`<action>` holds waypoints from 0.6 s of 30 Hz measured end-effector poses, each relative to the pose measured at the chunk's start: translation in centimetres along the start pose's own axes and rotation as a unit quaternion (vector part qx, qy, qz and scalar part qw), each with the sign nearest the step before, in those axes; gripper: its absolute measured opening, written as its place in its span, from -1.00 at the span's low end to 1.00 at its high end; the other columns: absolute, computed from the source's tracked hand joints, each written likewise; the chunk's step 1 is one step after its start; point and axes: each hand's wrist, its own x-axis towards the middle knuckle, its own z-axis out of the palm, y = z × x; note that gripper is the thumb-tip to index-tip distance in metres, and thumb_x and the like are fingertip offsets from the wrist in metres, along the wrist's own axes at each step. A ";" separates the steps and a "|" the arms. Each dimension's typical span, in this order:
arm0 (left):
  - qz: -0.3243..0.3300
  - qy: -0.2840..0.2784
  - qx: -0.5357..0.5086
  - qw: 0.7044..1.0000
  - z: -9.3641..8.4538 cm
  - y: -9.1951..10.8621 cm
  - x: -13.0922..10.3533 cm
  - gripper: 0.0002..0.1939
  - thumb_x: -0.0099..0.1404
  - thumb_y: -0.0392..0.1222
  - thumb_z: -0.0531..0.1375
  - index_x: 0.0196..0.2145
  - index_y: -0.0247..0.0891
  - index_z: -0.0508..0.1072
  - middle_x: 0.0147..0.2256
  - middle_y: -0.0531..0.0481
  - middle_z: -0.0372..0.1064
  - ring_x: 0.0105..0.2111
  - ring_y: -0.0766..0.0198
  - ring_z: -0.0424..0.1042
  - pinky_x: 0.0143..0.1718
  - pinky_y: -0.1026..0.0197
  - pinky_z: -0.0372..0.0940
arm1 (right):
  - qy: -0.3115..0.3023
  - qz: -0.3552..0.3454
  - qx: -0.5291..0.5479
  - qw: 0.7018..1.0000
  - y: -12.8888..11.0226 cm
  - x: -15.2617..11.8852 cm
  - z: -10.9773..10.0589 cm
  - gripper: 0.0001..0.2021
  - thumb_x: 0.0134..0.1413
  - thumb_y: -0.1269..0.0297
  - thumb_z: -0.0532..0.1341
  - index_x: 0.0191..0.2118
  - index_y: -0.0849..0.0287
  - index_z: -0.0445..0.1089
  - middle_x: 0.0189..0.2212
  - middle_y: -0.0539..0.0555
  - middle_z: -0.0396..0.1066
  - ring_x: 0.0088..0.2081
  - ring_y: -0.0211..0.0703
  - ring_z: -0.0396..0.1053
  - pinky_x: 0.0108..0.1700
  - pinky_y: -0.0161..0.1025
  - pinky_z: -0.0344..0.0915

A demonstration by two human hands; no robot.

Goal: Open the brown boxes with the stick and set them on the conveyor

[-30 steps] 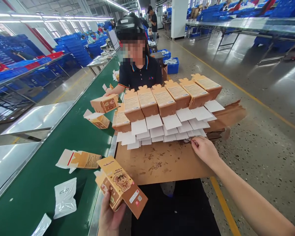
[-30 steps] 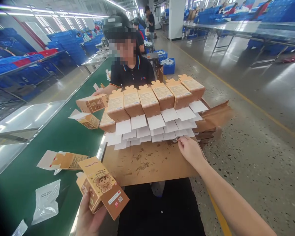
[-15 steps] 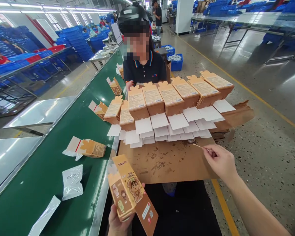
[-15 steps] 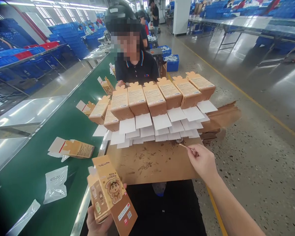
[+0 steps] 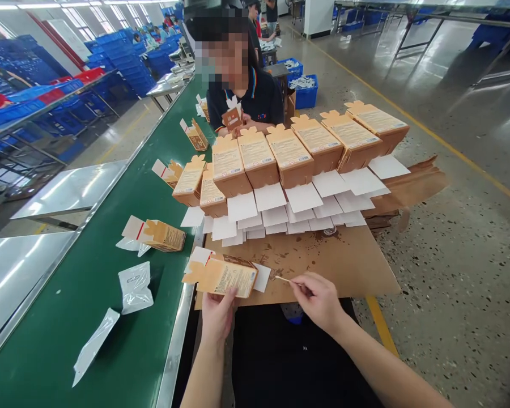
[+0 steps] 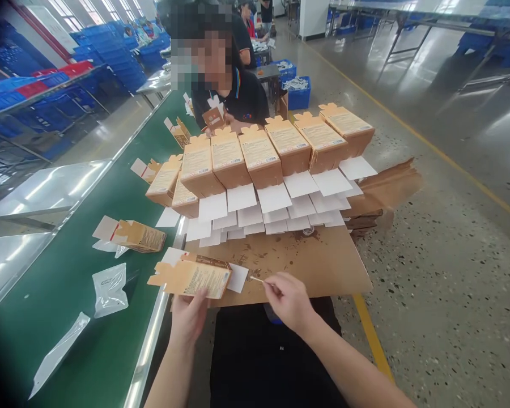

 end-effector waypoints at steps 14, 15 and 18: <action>0.094 0.059 0.106 0.988 2.7 0.5 0.5 0.03 -0.16 0.33 0.86 0.15 -0.17 0.66 0.12 -0.29 0.77 0.12 -0.20 0.82 0.40 -0.35 0.62 | -0.077 -0.015 -0.025 0.997 1.9 1.8 5.9 -0.66 0.64 0.44 0.25 -0.29 0.04 0.54 -0.39 -0.03 0.48 -0.40 -0.19 0.39 -0.31 -0.25 0.31; 0.102 0.055 0.110 0.987 2.7 0.3 0.4 0.03 -0.14 0.31 0.86 0.17 -0.16 0.64 0.13 -0.30 0.77 0.11 -0.19 0.82 0.37 -0.32 0.64 | -0.070 -0.009 -0.024 0.997 1.9 1.8 5.6 -0.67 0.65 0.43 0.25 -0.28 0.04 0.55 -0.40 -0.04 0.47 -0.41 -0.20 0.38 -0.31 -0.26 0.31; 0.111 0.022 0.131 0.985 2.5 -0.2 -0.3 0.00 -0.02 0.16 0.85 0.25 -0.12 0.57 0.21 -0.29 0.73 0.18 -0.17 0.81 0.38 -0.27 0.64 | -0.047 0.011 -0.023 0.999 1.8 1.4 4.0 -0.66 0.68 0.38 0.22 -0.24 0.04 0.60 -0.42 -0.04 0.45 -0.42 -0.20 0.35 -0.31 -0.26 0.33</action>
